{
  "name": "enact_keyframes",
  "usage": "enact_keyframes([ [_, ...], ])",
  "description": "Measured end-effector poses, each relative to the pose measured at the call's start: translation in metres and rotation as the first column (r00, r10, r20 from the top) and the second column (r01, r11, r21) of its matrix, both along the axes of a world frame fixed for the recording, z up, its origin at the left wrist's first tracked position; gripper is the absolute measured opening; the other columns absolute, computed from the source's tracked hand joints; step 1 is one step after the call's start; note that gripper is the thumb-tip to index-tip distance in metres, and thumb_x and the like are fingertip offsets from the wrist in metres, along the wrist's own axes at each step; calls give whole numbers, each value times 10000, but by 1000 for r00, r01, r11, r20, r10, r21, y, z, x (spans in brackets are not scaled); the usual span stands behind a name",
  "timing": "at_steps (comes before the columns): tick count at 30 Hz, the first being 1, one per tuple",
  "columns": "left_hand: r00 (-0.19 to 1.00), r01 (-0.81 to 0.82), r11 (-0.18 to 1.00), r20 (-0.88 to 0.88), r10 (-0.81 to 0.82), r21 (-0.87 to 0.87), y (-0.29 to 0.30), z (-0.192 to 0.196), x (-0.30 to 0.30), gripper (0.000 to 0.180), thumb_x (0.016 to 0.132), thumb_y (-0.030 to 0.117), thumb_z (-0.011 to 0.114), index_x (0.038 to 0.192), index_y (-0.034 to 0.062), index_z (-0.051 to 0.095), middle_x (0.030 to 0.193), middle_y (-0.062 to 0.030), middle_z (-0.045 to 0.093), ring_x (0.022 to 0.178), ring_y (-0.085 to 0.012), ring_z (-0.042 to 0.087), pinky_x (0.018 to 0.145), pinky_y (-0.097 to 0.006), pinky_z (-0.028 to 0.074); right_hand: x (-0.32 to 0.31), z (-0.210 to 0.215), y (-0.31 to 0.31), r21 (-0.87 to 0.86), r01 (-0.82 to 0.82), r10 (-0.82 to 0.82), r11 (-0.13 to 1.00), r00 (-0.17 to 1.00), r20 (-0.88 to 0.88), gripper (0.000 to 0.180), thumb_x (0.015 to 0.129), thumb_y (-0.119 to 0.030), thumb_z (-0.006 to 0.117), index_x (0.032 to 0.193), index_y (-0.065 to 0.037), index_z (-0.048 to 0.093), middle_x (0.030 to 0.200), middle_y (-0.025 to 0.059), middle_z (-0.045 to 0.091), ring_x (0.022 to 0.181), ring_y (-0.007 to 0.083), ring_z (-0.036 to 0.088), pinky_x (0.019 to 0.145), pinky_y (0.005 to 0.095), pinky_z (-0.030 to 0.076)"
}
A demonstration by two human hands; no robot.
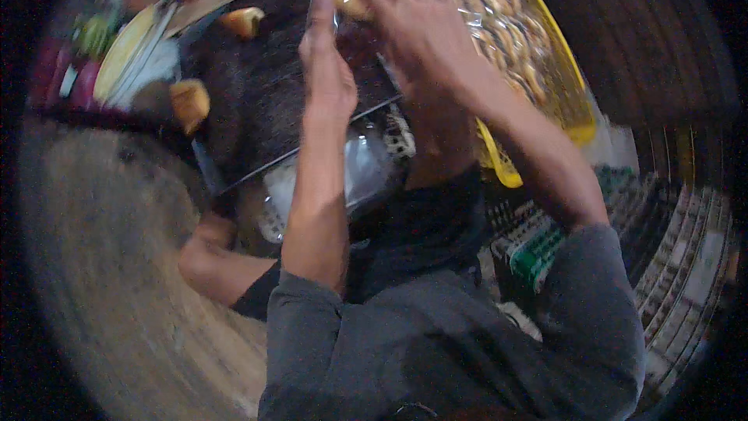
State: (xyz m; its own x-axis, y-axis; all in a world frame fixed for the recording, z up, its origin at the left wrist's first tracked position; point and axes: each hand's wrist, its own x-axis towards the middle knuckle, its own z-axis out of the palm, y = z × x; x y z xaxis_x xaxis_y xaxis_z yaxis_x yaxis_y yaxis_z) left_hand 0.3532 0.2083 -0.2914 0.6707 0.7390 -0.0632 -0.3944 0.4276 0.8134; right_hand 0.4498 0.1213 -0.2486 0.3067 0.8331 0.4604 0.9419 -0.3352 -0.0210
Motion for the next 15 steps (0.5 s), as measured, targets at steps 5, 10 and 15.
enact_keyframes([
  [5,922,369,929,-135,-362,30,-7,-25,-10,625,929,509,480,1275,-9,425,1040,-157,617,857,-222,594,791,-349,469,178,-63,-122,153,269,-174,951,873,-455,533,808,-313,646,1268,-110,467,1096,182,602,981,367,608,817,418,496],
  [10,126,845,534,-977,-171,16,-3,-90,-110,438,841,396,661,651,1,651,528,-76,592,482,-148,565,488,-293,437,250,-128,-296,-238,688,-724,685,608,-326,519,779,-330,677,1213,-116,488,1149,174,607,1044,347,592,872,420,467],
  [15,-109,864,489,-993,-46,-117,-21,-133,-157,514,784,478,696,643,-13,645,508,-88,594,453,-176,579,456,-305,427,281,-210,-319,-362,603,-703,710,636,-319,579,780,-325,692,1244,-55,474,1198,192,580,1055,309,592,871,392,472],
])
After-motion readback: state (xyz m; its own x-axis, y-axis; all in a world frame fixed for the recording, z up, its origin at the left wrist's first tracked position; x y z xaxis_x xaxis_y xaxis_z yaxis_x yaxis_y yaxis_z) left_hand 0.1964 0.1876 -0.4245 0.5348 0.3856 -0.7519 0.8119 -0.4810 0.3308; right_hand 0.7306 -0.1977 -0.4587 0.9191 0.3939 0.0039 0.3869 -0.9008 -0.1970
